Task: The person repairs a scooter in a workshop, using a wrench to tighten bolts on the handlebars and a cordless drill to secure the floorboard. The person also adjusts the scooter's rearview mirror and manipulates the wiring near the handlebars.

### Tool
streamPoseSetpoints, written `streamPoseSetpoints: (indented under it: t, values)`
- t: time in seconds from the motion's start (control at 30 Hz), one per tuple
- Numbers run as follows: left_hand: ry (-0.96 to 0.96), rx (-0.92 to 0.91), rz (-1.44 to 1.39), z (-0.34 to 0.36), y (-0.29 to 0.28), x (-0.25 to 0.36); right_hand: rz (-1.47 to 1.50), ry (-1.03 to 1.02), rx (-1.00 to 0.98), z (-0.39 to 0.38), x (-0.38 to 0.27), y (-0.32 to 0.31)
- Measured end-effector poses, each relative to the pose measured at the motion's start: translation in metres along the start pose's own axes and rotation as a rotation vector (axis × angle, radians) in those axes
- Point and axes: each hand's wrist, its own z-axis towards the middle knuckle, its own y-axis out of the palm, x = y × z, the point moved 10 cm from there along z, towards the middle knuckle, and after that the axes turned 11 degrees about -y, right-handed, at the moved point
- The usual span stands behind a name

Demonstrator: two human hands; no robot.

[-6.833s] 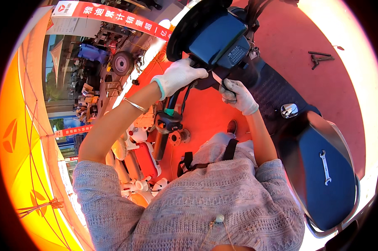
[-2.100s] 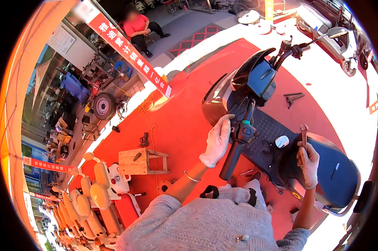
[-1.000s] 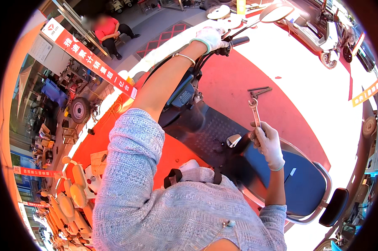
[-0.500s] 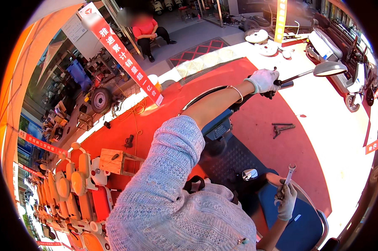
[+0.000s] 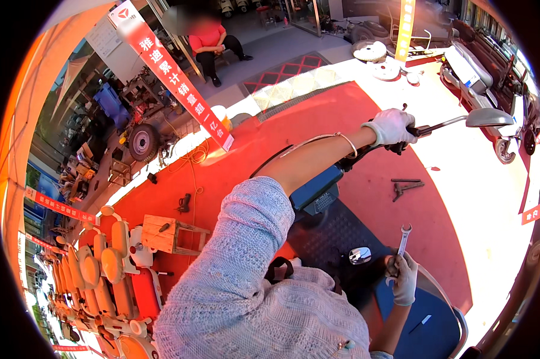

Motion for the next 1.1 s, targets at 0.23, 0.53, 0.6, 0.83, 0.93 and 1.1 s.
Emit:
streamPoseSetpoints:
  t: [0.23,0.53,0.6,0.83,0.93,1.1]
  values:
    - [0.015,-0.079,-0.068,0.0,0.009,0.015,-0.011,0.041,0.106,0.0,0.005,-0.024]
    - [0.087,0.0,0.599,0.011,0.025,0.032,0.017,0.038,0.081,0.009,0.001,-0.015]
    - [0.115,-0.033,0.59,0.018,0.028,0.03,0.026,0.028,0.106,0.006,-0.001,-0.02]
    - [0.421,0.175,0.47,0.013,0.019,0.034,0.047,-0.011,0.195,-0.006,0.018,-0.054]
    - [0.46,0.236,0.482,0.009,0.016,0.037,0.03,0.001,0.228,-0.003,0.026,-0.057]
    - [0.313,0.143,0.376,0.008,0.001,0.034,0.015,-0.008,0.185,0.016,0.034,-0.039]
